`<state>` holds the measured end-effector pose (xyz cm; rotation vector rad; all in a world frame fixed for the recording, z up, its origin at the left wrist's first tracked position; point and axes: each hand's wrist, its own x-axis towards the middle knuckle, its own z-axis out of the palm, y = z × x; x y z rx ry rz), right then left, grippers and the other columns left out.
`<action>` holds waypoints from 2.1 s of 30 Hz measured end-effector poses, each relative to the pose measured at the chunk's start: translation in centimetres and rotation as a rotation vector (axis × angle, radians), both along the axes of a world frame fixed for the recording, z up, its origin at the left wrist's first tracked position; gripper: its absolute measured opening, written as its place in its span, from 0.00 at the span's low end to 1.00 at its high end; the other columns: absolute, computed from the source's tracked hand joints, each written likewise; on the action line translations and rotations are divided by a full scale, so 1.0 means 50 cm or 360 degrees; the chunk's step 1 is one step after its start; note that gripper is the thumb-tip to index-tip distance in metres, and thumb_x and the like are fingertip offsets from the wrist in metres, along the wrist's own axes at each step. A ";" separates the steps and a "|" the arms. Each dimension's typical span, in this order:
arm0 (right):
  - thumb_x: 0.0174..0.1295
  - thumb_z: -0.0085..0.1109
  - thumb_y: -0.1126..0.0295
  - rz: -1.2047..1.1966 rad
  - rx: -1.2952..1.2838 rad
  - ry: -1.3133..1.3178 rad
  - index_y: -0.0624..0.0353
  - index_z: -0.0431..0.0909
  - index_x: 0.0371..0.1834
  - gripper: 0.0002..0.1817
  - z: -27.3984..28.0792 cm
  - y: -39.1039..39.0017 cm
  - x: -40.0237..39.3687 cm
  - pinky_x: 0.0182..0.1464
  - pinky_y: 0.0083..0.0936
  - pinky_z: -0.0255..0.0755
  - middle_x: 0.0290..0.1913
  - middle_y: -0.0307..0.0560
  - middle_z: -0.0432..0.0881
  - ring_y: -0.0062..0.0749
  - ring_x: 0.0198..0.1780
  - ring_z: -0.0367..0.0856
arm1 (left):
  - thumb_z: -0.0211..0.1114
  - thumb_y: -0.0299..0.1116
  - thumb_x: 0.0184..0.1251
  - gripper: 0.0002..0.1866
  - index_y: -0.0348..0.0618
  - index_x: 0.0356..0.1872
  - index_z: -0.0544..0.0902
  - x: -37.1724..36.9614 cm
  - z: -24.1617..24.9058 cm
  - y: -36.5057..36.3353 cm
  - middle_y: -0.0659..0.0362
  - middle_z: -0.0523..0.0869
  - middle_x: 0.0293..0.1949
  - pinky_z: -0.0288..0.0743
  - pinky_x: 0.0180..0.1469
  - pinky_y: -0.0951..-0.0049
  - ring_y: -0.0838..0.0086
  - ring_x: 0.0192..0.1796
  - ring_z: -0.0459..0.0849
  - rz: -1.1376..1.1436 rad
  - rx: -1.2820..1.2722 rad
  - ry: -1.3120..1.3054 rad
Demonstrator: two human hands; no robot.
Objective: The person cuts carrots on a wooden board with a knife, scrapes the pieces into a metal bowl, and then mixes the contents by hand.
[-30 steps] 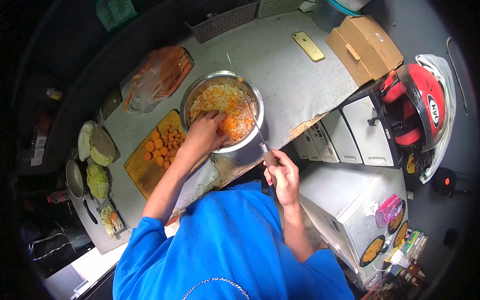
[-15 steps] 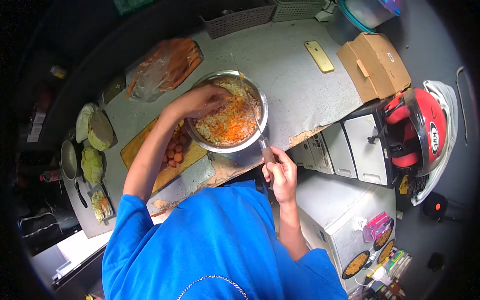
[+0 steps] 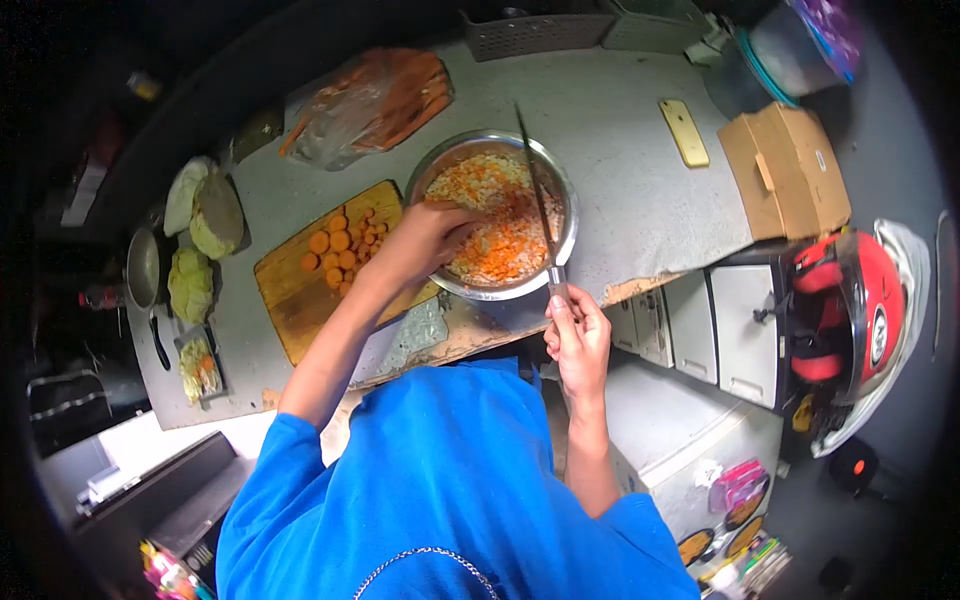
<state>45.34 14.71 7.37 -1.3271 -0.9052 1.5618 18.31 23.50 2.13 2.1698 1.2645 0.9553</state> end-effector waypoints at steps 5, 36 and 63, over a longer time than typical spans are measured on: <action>0.76 0.63 0.68 -0.0084 0.0048 -0.0098 0.67 0.76 0.61 0.17 0.004 0.012 0.006 0.19 0.12 0.60 0.38 0.39 0.80 0.13 0.23 0.70 | 0.71 0.28 0.62 0.30 0.48 0.68 0.80 0.045 0.082 0.012 0.42 0.90 0.41 0.83 0.47 0.47 0.45 0.44 0.89 0.0231 -0.0379 0.0399; 0.84 0.51 0.59 0.0547 0.0188 -0.0302 0.63 0.75 0.60 0.18 0.007 -0.022 -0.112 0.22 0.14 0.63 0.30 0.35 0.72 0.13 0.22 0.67 | 0.69 0.34 0.72 0.13 0.41 0.52 0.90 -0.302 -0.075 -0.333 0.49 0.89 0.52 0.79 0.58 0.55 0.50 0.56 0.84 0.1265 -0.0185 0.0056; 0.85 0.47 0.50 0.1830 -0.0344 -0.0754 0.61 0.77 0.41 0.24 -0.015 -0.142 -0.367 0.26 0.22 0.65 0.24 0.34 0.72 0.17 0.23 0.69 | 0.64 0.25 0.72 0.09 0.35 0.47 0.88 -0.396 0.025 -0.387 0.48 0.91 0.46 0.82 0.51 0.61 0.53 0.48 0.90 0.1861 0.0382 -0.0408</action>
